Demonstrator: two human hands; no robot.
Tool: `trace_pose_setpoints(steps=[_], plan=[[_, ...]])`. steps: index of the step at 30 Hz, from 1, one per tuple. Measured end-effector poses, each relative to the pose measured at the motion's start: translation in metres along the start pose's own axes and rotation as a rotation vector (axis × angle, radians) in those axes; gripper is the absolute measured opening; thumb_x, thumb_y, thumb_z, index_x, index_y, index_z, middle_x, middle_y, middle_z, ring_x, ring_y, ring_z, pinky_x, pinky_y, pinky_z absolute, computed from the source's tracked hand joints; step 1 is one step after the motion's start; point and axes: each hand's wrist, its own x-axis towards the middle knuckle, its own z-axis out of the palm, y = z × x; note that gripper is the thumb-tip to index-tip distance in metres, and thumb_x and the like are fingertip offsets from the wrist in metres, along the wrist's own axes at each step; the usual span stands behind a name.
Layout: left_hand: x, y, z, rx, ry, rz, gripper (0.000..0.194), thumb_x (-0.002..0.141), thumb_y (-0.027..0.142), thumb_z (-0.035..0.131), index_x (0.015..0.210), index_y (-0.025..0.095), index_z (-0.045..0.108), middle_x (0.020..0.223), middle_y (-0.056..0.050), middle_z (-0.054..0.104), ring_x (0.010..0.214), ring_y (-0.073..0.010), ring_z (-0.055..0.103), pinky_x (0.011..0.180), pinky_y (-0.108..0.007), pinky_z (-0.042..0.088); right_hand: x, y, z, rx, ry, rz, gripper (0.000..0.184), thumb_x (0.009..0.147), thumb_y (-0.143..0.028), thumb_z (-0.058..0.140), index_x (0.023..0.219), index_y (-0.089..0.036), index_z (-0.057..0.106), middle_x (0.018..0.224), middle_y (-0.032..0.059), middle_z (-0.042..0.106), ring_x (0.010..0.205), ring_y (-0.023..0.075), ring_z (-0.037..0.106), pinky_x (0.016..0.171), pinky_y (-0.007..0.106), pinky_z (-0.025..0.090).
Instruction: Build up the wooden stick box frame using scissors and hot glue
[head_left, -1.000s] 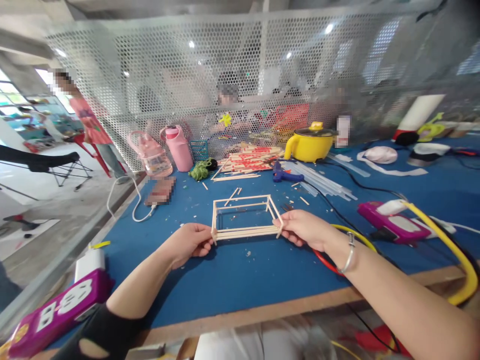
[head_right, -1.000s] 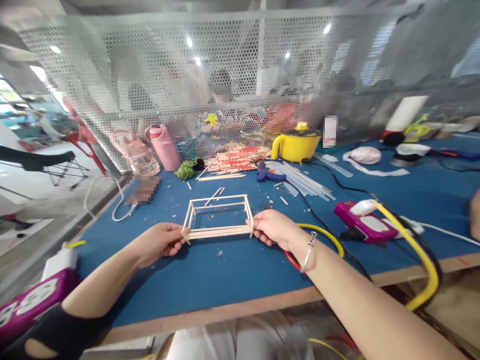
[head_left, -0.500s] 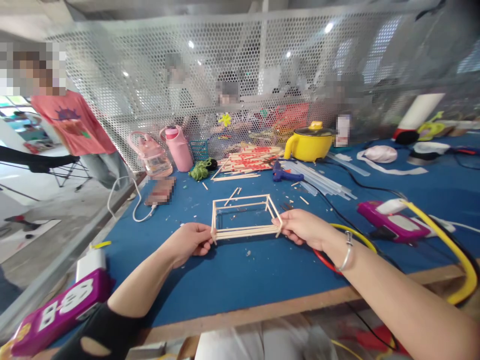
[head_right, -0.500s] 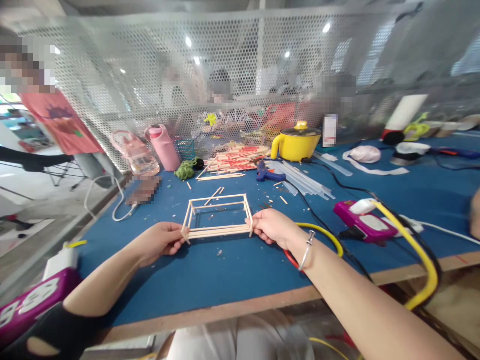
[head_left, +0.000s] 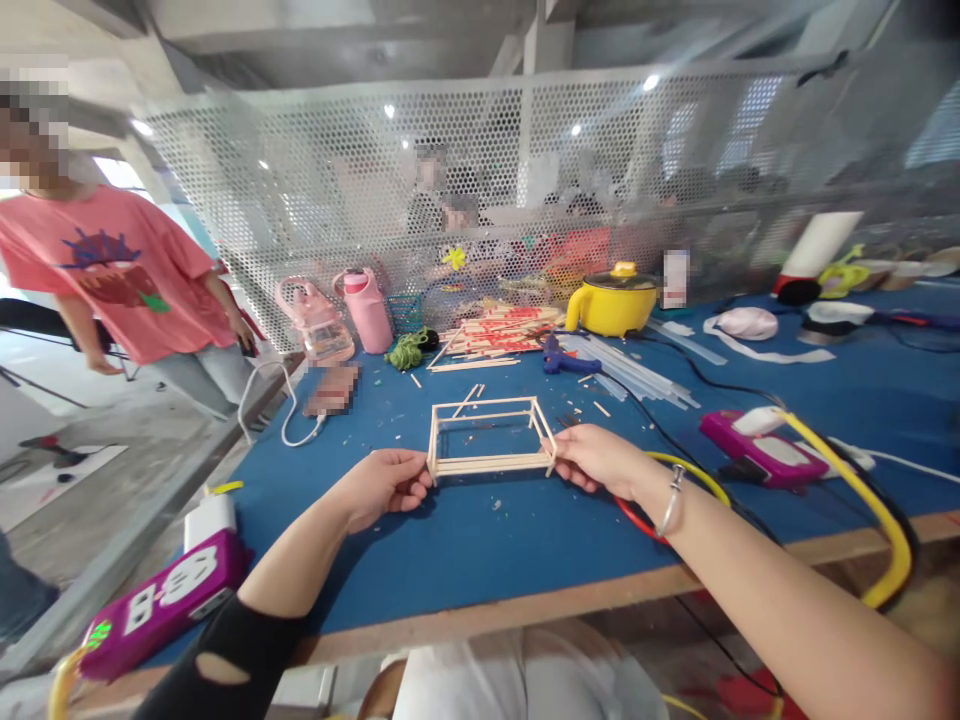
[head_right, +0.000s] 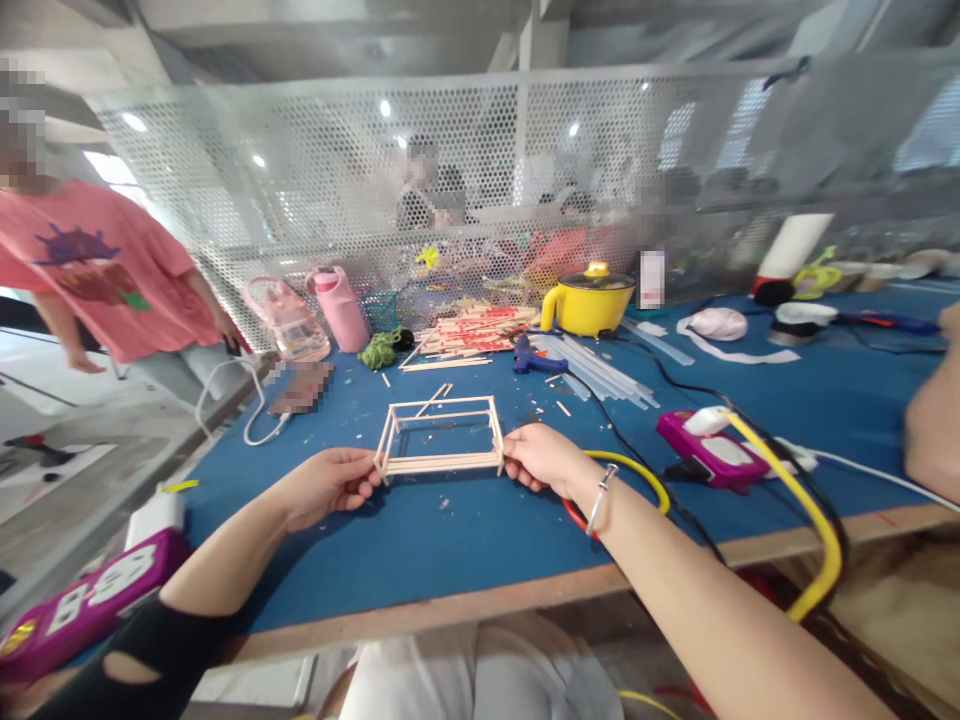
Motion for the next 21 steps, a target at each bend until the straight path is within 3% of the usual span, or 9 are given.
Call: trace_pose_setpoints(steps=[3,6,8,10,12,14,17,19,21], plan=[[-0.003,0.0,-0.003,0.053,0.113,0.06,0.024,0.077,0.022,0.062,0.098,0.01,0.063,0.076,-0.006,0.064,0.051,-0.0075,0.052,0.043,-0.016,0.041,0.002,-0.001,-0.001,0.007,0.003,0.006,0.03,0.085,-0.033,0.055,0.062,-0.014,0.054,0.044,-0.0035,0.049,0.032,0.0037,0.036,0.03,0.015,0.025],[-0.012,-0.001,0.002,0.108,0.356,0.198,0.038,0.078,0.026,0.06,0.114,0.014,0.055,0.081,-0.004,0.061,0.054,-0.0089,0.049,0.043,-0.017,0.036,-0.003,-0.006,-0.005,0.024,0.032,-0.003,0.024,0.087,-0.029,0.049,0.067,-0.015,0.052,0.045,-0.0026,0.051,0.032,0.0052,0.038,0.03,0.016,0.026],[-0.022,0.0,0.013,0.181,0.542,0.359,0.042,0.081,0.032,0.058,0.12,0.019,0.051,0.087,-0.003,0.059,0.063,-0.0106,0.051,0.051,-0.018,0.04,-0.01,-0.008,-0.009,0.037,0.076,-0.034,0.014,0.086,-0.024,0.046,0.075,-0.017,0.051,0.047,-0.0032,0.053,0.034,0.0061,0.04,0.031,0.017,0.027],[-0.031,0.004,0.031,0.382,0.632,0.607,0.035,0.084,0.036,0.055,0.116,0.022,0.054,0.092,-0.003,0.059,0.073,-0.0136,0.054,0.064,-0.021,0.043,-0.018,-0.007,-0.01,0.041,0.133,-0.077,0.003,0.082,-0.017,0.047,0.083,-0.019,0.049,0.048,-0.0055,0.052,0.035,0.0069,0.041,0.032,0.017,0.028],[-0.033,0.011,0.052,0.682,0.509,0.85,0.026,0.088,0.035,0.049,0.107,0.02,0.06,0.095,-0.006,0.062,0.084,-0.0173,0.058,0.077,-0.025,0.045,-0.023,-0.002,-0.006,0.03,0.186,-0.114,0.016,0.076,-0.011,0.051,0.089,-0.02,0.048,0.047,-0.0081,0.05,0.035,0.0076,0.041,0.033,0.018,0.029],[-0.023,0.017,0.074,0.933,0.284,0.937,0.028,0.09,0.034,0.047,0.108,0.019,0.061,0.105,-0.01,0.064,0.1,-0.0221,0.058,0.09,-0.031,0.043,-0.024,0.006,0.002,0.011,0.222,-0.142,0.028,0.069,-0.009,0.056,0.093,-0.02,0.048,0.049,-0.009,0.05,0.036,0.0076,0.042,0.035,0.018,0.03],[0.002,0.025,0.098,1.171,0.139,0.845,0.048,0.081,0.04,0.061,0.121,0.014,0.055,0.115,-0.017,0.062,0.112,-0.031,0.054,0.097,-0.041,0.039,-0.025,0.017,0.016,-0.005,0.254,-0.186,0.037,0.062,-0.008,0.062,0.094,-0.02,0.05,0.062,-0.0057,0.057,0.044,0.0079,0.048,0.04,0.018,0.035],[0.016,0.026,0.104,1.229,0.127,0.786,0.06,0.073,0.041,0.069,0.123,0.01,0.053,0.115,-0.02,0.061,0.112,-0.0347,0.053,0.097,-0.045,0.038,-0.029,0.022,0.02,-0.003,0.281,-0.218,0.042,0.062,-0.01,0.064,0.101,-0.02,0.049,0.073,-0.0025,0.059,0.051,0.0091,0.052,0.046,0.02,0.04],[0.019,0.023,0.104,1.222,0.133,0.8,0.059,0.074,0.038,0.07,0.123,0.011,0.053,0.118,-0.019,0.06,0.114,-0.0347,0.051,0.099,-0.046,0.036,-0.038,0.026,0.018,0.007,0.317,-0.248,0.046,0.066,-0.015,0.062,0.109,-0.021,0.046,0.085,0.0006,0.059,0.06,0.0109,0.055,0.054,0.022,0.045]])
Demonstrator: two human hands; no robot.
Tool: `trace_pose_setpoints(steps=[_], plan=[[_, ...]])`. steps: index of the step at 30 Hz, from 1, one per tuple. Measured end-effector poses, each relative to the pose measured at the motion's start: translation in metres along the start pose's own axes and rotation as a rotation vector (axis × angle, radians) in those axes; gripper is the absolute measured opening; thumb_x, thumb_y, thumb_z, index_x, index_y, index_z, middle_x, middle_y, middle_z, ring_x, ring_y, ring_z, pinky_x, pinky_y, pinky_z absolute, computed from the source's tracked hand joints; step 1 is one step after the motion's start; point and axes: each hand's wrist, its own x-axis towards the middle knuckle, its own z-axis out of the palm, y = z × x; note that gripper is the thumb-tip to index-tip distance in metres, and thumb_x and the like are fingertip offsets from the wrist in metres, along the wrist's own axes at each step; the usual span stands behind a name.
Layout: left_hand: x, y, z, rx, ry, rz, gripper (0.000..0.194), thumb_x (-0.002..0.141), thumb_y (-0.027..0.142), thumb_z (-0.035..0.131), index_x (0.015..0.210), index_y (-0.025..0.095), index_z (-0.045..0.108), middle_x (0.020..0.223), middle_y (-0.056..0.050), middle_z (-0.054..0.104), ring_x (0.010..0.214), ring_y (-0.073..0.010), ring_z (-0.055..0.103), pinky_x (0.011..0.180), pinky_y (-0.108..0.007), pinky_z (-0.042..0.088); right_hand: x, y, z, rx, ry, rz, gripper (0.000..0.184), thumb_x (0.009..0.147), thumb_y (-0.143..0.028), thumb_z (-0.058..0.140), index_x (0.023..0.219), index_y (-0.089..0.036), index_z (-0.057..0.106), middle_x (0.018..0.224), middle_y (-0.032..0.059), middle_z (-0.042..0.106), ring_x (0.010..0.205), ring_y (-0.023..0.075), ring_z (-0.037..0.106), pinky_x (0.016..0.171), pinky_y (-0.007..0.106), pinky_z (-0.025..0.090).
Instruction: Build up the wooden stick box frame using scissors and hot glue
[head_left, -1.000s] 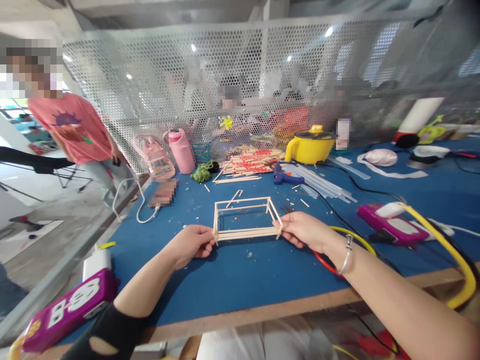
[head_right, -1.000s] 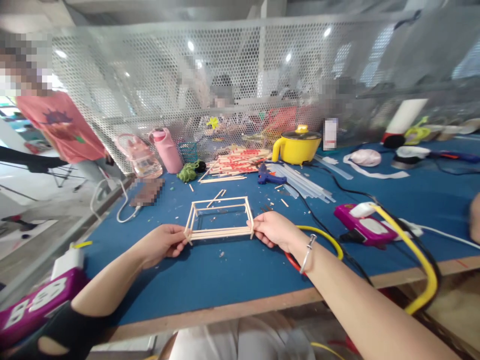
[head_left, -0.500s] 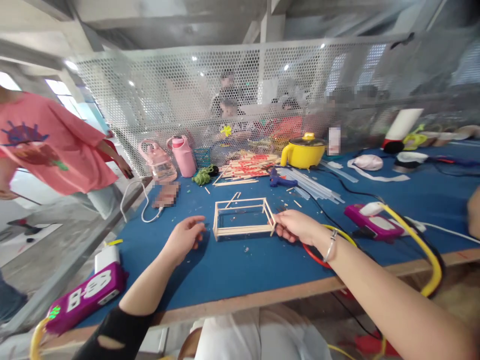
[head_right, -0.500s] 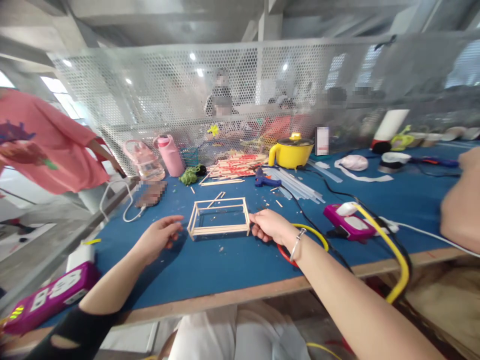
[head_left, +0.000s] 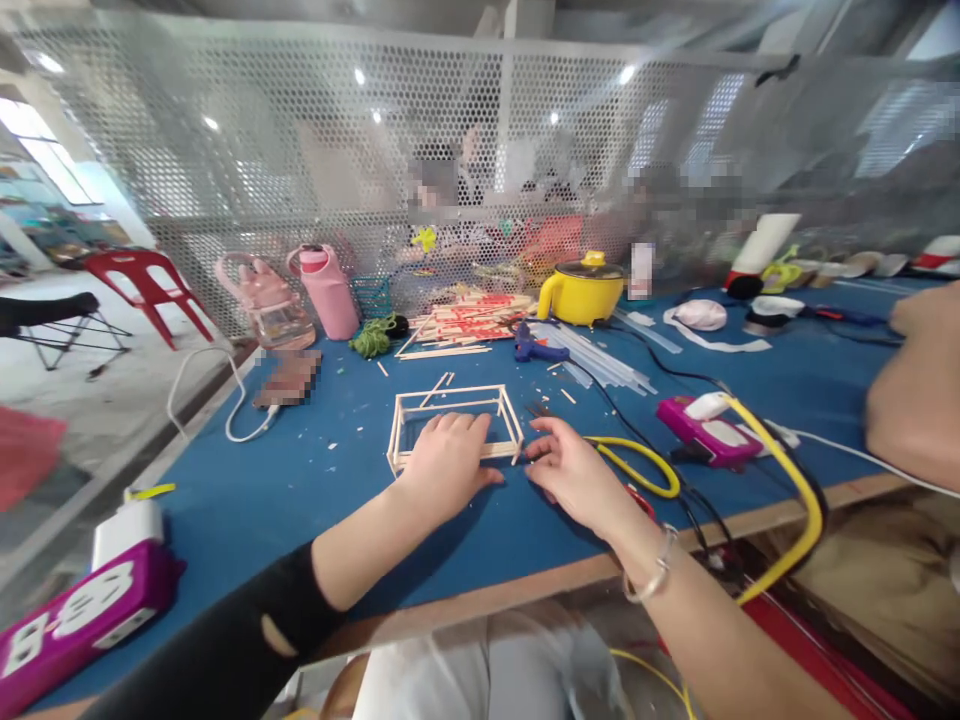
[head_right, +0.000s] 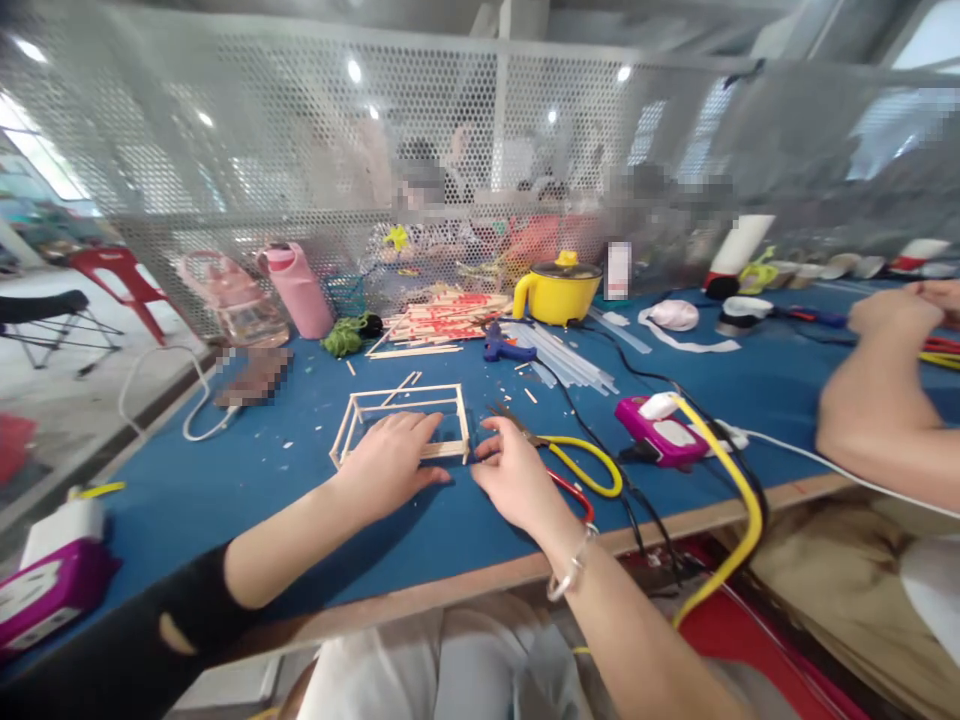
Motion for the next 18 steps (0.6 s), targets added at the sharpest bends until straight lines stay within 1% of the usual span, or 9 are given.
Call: trace_pose_setpoints(steps=[3,5,7,9,11,13,15,16,18], plan=[[-0.021,0.002,-0.002,-0.138,0.081,0.068,0.037,0.084,0.031,0.058,0.118,0.018,0.058,0.118,-0.014,0.06,0.113,-0.0289,0.051,0.099,-0.042,0.037,-0.013,0.003,-0.017,0.005,0.028,-0.059,0.034,0.074,-0.025,0.058,0.106,-0.021,0.049,0.09,0.003,0.058,0.073,0.014,0.057,0.067,0.025,0.048],[-0.039,0.009,-0.002,-0.37,0.065,0.01,0.025,0.086,0.034,0.054,0.103,0.021,0.066,0.105,-0.01,0.064,0.1,-0.0251,0.056,0.091,-0.037,0.043,-0.017,0.005,-0.027,-0.004,-0.004,-0.057,0.026,0.077,-0.03,0.057,0.1,-0.02,0.052,0.084,0.0024,0.057,0.071,0.0143,0.056,0.063,0.025,0.047],[-0.052,0.019,0.0,-0.745,-0.077,-0.283,0.027,0.085,0.042,0.054,0.085,0.019,0.068,0.082,-0.007,0.065,0.073,-0.0179,0.059,0.068,-0.029,0.049,-0.014,0.006,-0.032,0.014,-0.039,-0.013,0.023,0.079,-0.03,0.053,0.1,-0.02,0.051,0.081,0.0014,0.057,0.063,0.0127,0.054,0.053,0.024,0.044],[-0.053,0.028,0.004,-1.184,-0.208,-0.686,0.033,0.086,0.046,0.051,0.08,0.016,0.065,0.068,-0.003,0.06,0.052,-0.0103,0.05,0.045,-0.021,0.043,-0.004,0.004,-0.031,0.057,-0.043,0.012,0.024,0.08,-0.025,0.049,0.103,-0.02,0.047,0.083,0.002,0.057,0.062,0.0124,0.054,0.049,0.023,0.043],[-0.046,0.033,0.008,-1.528,-0.204,-1.003,0.03,0.087,0.043,0.052,0.085,0.014,0.062,0.067,-0.002,0.059,0.044,-0.0062,0.046,0.036,-0.016,0.038,0.012,-0.002,-0.029,0.023,-0.022,-0.038,0.028,0.079,-0.017,0.046,0.107,-0.02,0.044,0.091,0.0047,0.057,0.072,0.0142,0.057,0.059,0.025,0.048],[-0.035,0.032,0.009,-1.688,-0.086,-1.151,0.025,0.087,0.037,0.055,0.09,0.013,0.06,0.069,-0.002,0.062,0.044,-0.0043,0.048,0.037,-0.013,0.041,0.033,-0.011,-0.029,-0.125,0.002,-0.139,0.041,0.075,-0.007,0.045,0.114,-0.02,0.044,0.102,0.0076,0.057,0.086,0.0167,0.058,0.078,0.032,0.049],[-0.027,0.026,0.008,-1.721,0.024,-1.201,0.024,0.088,0.036,0.055,0.09,0.013,0.059,0.067,-0.002,0.063,0.043,-0.0036,0.05,0.038,-0.011,0.043,0.061,-0.022,-0.032,-0.262,-0.03,-0.206,0.057,0.069,0.003,0.045,0.121,-0.02,0.043,0.114,0.0098,0.055,0.1,0.0186,0.056,0.095,0.038,0.041],[-0.025,0.022,0.008,-1.725,0.053,-1.214,0.024,0.088,0.036,0.054,0.088,0.013,0.059,0.066,-0.002,0.064,0.042,-0.0033,0.05,0.038,-0.01,0.044,0.075,-0.027,-0.034,-0.273,-0.094,-0.195,0.063,0.066,0.006,0.044,0.124,-0.019,0.042,0.119,0.0106,0.054,0.105,0.0194,0.054,0.099,0.039,0.037],[-0.023,0.017,0.008,-1.743,0.07,-1.234,0.026,0.089,0.036,0.054,0.085,0.012,0.061,0.067,-0.004,0.066,0.042,-0.0031,0.052,0.04,-0.01,0.047,0.102,-0.035,-0.037,-0.243,-0.253,-0.153,0.066,0.063,0.009,0.041,0.124,-0.016,0.045,0.12,0.0115,0.057,0.109,0.0189,0.055,0.098,0.036,0.039]])
